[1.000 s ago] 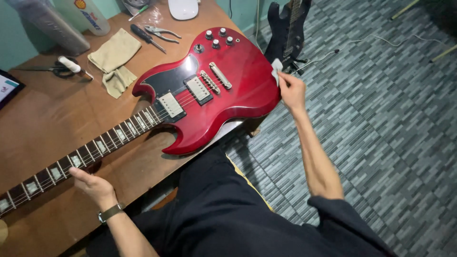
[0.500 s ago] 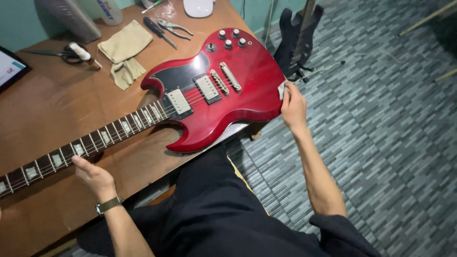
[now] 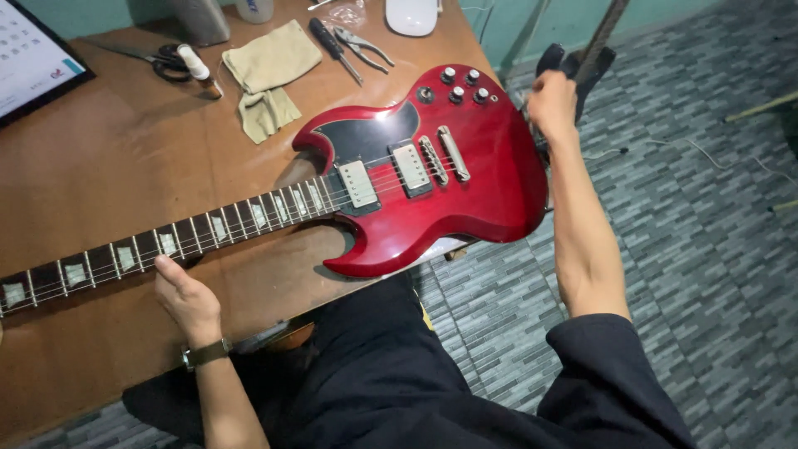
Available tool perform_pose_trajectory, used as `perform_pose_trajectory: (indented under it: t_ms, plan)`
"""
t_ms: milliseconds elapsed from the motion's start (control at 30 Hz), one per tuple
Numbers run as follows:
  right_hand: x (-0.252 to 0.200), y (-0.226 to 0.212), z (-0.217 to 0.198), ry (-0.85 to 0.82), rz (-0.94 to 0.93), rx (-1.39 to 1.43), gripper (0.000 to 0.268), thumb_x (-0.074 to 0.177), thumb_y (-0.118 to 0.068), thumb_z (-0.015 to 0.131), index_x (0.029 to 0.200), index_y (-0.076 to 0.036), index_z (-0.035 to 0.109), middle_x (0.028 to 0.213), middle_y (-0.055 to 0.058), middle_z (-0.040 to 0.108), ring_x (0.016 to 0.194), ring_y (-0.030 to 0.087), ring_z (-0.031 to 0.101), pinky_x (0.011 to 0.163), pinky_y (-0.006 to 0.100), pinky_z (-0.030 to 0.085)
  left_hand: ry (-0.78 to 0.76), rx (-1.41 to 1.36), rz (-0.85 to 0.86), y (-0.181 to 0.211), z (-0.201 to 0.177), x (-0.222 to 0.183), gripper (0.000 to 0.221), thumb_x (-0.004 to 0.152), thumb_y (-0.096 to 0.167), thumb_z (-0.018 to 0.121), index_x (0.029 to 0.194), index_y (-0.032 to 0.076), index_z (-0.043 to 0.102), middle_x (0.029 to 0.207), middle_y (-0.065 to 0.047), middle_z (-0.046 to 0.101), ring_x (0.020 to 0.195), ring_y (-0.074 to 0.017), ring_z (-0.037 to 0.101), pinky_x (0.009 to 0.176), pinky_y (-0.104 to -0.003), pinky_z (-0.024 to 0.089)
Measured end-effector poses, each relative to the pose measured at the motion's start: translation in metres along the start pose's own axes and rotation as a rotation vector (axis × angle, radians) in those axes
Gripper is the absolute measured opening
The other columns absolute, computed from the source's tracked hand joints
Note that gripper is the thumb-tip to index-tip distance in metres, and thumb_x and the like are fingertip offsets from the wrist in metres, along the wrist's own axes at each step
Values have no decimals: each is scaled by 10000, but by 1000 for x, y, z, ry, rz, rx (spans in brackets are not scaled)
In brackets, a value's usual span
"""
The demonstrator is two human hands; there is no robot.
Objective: Detailed cleaning and polishing of an electric guitar body and hardware using a cloth.
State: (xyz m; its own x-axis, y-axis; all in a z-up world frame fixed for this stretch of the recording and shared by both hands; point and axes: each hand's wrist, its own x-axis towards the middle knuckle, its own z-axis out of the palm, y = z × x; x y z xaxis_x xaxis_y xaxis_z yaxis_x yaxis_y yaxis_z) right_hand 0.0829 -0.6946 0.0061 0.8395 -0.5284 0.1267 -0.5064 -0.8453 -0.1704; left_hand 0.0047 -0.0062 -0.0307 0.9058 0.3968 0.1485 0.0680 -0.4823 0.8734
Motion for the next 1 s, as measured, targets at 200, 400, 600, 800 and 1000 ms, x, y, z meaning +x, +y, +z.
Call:
perform_pose_trajectory:
  t_ms: [200,400,600,800,1000]
  plan:
    - [41,-82,-21,216,-472,420,116,831,-137,815,944,-112,816,888,8,794,821,150,721,765,325,549,56,1,72,-20,6,3,588,1197,456,279,775,51,334,727,-60,381,692,-230,365,659,-439,291]
    - [54,-132,-9,-247,-362,27,331,755,63,641,966,-93,842,903,247,748,816,431,706,786,510,587,37,-8,95,-18,4,2,556,1195,423,266,758,80,293,701,-35,343,659,-206,331,629,-420,263]
    - [85,-108,-1,20,53,11,237,680,121,812,869,65,680,993,271,690,926,514,700,672,562,587,43,-11,125,-22,6,5,550,1182,438,258,745,107,309,689,-20,343,638,-197,325,611,-398,248]
    - [73,-98,3,84,-654,217,98,843,-62,800,916,-6,834,795,116,732,690,226,631,574,397,488,39,-42,130,-22,6,4,525,1191,409,275,777,90,327,723,-19,338,673,-190,326,639,-391,268]
    - [37,-69,-34,-258,15,129,299,857,-65,763,1152,-15,767,1126,230,738,1089,341,697,995,473,523,47,-18,119,-21,5,5,528,1193,412,269,780,87,320,726,-30,358,680,-204,342,645,-411,279]
